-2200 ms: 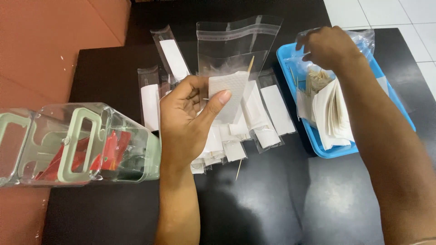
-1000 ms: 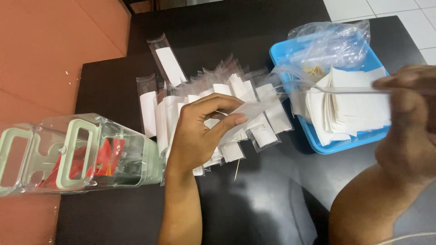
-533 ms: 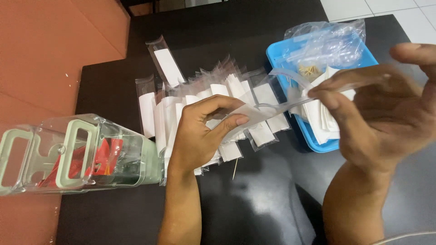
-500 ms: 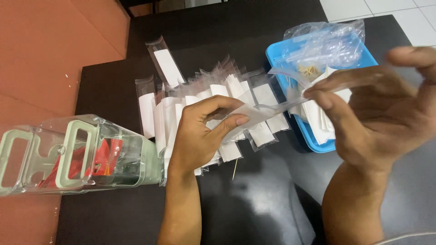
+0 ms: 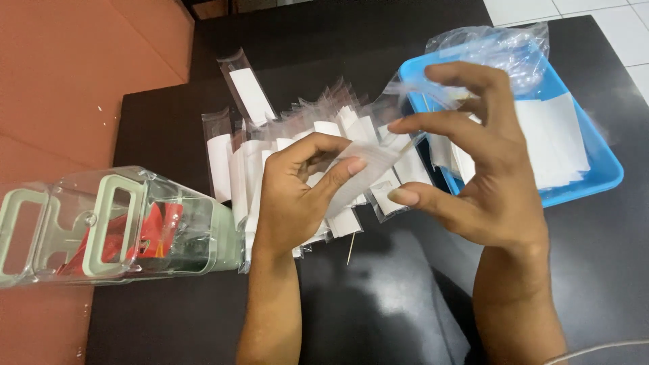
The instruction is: The person places a folded napkin and a toothpick into a small clear plastic bag, repeating this process for multiple bags.
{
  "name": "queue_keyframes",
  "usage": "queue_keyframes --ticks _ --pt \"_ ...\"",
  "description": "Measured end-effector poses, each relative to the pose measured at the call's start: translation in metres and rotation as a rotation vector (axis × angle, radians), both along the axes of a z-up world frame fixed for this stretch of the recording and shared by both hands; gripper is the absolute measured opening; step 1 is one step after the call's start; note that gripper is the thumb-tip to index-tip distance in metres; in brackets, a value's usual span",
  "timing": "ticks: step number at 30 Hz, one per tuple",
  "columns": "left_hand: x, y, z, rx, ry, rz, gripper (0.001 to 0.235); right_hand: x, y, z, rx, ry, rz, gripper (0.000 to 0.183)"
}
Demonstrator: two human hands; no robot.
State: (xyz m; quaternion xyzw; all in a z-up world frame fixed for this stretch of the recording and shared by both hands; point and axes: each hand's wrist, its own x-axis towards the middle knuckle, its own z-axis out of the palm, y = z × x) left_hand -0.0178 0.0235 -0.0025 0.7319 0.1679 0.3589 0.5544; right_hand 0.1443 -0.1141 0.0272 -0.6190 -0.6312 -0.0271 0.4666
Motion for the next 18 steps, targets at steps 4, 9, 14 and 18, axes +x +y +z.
queue_keyframes --ticks 4,9,14,18 --pt "0.005 0.006 -0.011 -0.041 -0.023 0.051 0.015 0.006 -0.002 0.001 -0.015 -0.03 0.046 0.063" --pt "0.003 0.024 -0.022 -0.025 0.241 0.403 0.033 0.02 -0.013 0.002 0.019 -0.138 -0.152 0.063" --pt "-0.003 0.05 -0.047 0.248 0.497 0.613 0.047 0.057 -0.029 -0.011 -0.06 -0.262 -0.227 0.061" --pt "-0.006 0.057 -0.055 0.334 0.633 0.626 0.05 0.086 -0.04 -0.028 -0.318 -0.268 -0.359 0.057"
